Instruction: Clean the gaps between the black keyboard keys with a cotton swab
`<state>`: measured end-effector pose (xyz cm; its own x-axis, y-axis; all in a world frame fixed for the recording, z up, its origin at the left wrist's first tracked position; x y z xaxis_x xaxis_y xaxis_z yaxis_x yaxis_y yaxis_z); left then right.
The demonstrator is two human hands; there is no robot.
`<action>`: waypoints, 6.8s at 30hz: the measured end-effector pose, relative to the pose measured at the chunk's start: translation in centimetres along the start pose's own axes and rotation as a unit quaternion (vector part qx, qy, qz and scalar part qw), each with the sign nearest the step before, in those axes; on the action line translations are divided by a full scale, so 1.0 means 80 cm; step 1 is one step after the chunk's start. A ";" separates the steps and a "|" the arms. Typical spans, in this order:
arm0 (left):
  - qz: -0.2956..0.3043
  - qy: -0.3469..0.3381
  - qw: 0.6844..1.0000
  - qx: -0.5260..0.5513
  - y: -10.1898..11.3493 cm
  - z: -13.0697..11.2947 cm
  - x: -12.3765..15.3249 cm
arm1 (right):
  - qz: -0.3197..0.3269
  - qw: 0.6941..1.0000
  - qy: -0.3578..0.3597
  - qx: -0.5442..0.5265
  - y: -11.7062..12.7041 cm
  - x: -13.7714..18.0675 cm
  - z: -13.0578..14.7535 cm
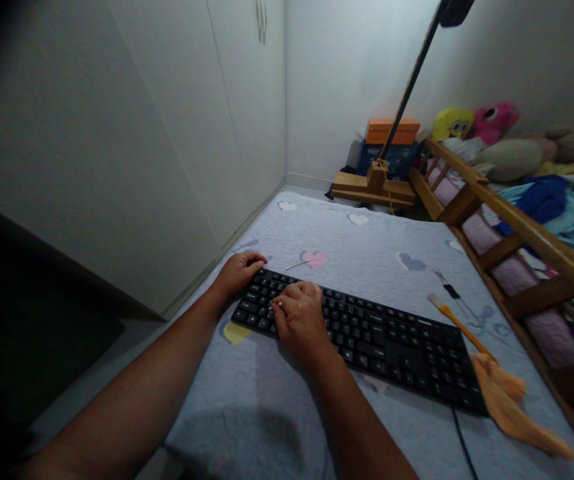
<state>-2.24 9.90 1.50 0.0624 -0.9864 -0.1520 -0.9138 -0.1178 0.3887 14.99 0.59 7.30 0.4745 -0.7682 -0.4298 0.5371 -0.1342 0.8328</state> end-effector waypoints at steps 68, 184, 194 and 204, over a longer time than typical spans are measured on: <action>0.003 0.001 1.000 -0.001 0.000 -0.001 0.000 | 0.020 1.000 -0.011 0.000 0.000 -0.001 -0.006; 0.001 -0.003 1.000 -0.003 0.000 -0.005 0.001 | -0.017 0.998 -0.047 0.034 0.012 0.004 -0.029; 0.005 -0.007 1.000 -0.009 -0.001 -0.004 -0.001 | -0.004 0.999 -0.042 0.020 0.002 0.002 -0.024; 0.005 -0.003 1.000 0.000 -0.001 -0.003 0.001 | -0.017 0.998 -0.052 0.035 0.009 0.004 -0.030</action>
<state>-2.09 9.81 1.73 0.0507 -0.9869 -0.1532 -0.9141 -0.1076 0.3909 17.22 1.78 6.91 0.3798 -0.8226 -0.4232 0.5004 -0.2021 0.8419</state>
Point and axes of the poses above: each hand's wrist, its own x-axis away from the middle knuckle, its own y-axis out of the back of the hand, z = x × y, the point moved 10 cm from there along -x, towards the middle knuckle, and after that the axes turned 12 degrees about x, right-handed, at the moved point
